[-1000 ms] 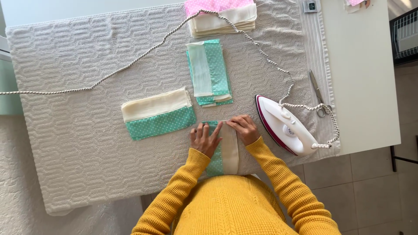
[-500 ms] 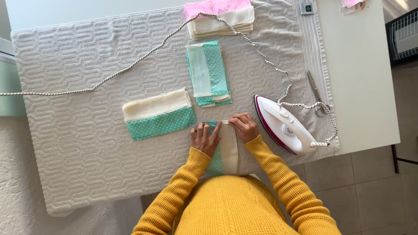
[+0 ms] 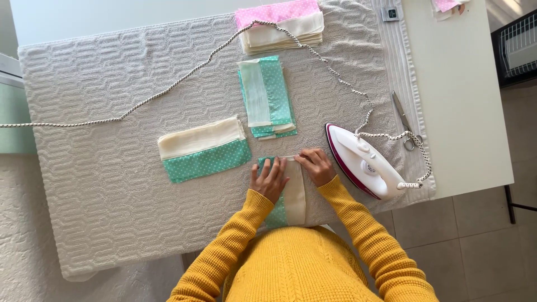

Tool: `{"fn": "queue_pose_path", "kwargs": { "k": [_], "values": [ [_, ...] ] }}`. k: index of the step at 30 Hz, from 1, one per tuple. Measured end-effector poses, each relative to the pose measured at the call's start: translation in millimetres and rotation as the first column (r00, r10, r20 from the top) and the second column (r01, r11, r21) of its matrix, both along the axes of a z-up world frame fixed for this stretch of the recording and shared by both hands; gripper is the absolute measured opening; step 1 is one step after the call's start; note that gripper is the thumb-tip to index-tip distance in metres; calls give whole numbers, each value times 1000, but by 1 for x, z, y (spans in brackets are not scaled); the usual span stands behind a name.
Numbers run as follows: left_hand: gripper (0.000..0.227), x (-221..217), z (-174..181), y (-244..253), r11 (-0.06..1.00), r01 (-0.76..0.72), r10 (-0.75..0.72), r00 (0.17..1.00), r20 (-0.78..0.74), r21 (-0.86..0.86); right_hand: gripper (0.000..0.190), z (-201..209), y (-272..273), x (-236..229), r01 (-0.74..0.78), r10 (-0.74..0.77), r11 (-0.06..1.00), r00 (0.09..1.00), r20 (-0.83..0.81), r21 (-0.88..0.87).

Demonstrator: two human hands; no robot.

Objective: Ironing and folding pieces of fabric at a workbench.

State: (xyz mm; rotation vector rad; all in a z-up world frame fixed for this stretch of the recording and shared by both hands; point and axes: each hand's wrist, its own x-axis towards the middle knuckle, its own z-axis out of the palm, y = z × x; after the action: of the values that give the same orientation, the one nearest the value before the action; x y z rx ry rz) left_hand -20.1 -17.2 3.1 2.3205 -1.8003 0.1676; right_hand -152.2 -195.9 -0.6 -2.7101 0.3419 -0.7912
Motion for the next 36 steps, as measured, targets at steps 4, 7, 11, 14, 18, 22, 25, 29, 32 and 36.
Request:
{"fn": "queue_pose_path", "kwargs": {
  "k": [4,7,11,14,18,22,25,29,32,36],
  "values": [
    [64,-6,-1,-9,1000,-13,13,1000,18,1,30,10,3,-6,13,-16,998,999,-48,-59],
    [66,-11,-17,-12,1000,-25,25,1000,3,16,35,31,4,-15,8,-18,990,997,-75,-138],
    [69,-12,-32,-14,999,-40,40,999,-20,30,30,107,-17,-40,166,-182,959,982,-51,-230],
    [70,-17,-33,-16,998,-34,36,999,-21,49,33,134,-37,-68,302,-361,913,911,-197,-276],
    [72,-23,-28,-25,991,-57,61,998,-34,119,49,135,-65,-92,385,-413,909,794,-445,-157],
    [72,-25,-25,-24,989,-79,80,997,-6,124,51,125,-89,-95,472,-297,875,702,-648,110],
    [71,-24,-25,-25,991,-83,83,997,-4,103,55,119,-88,-90,435,-170,877,680,-713,205],
    [72,-25,-30,-22,994,-94,95,995,-18,61,58,131,-67,-75,250,-30,938,749,-662,241],
    [72,-25,-32,-22,995,-93,94,995,-31,40,58,134,-61,-68,217,-2,951,720,-694,222],
    [74,-24,-39,-22,995,-94,95,995,-19,39,58,125,-61,-67,223,15,949,678,-735,225]
  ]
}}
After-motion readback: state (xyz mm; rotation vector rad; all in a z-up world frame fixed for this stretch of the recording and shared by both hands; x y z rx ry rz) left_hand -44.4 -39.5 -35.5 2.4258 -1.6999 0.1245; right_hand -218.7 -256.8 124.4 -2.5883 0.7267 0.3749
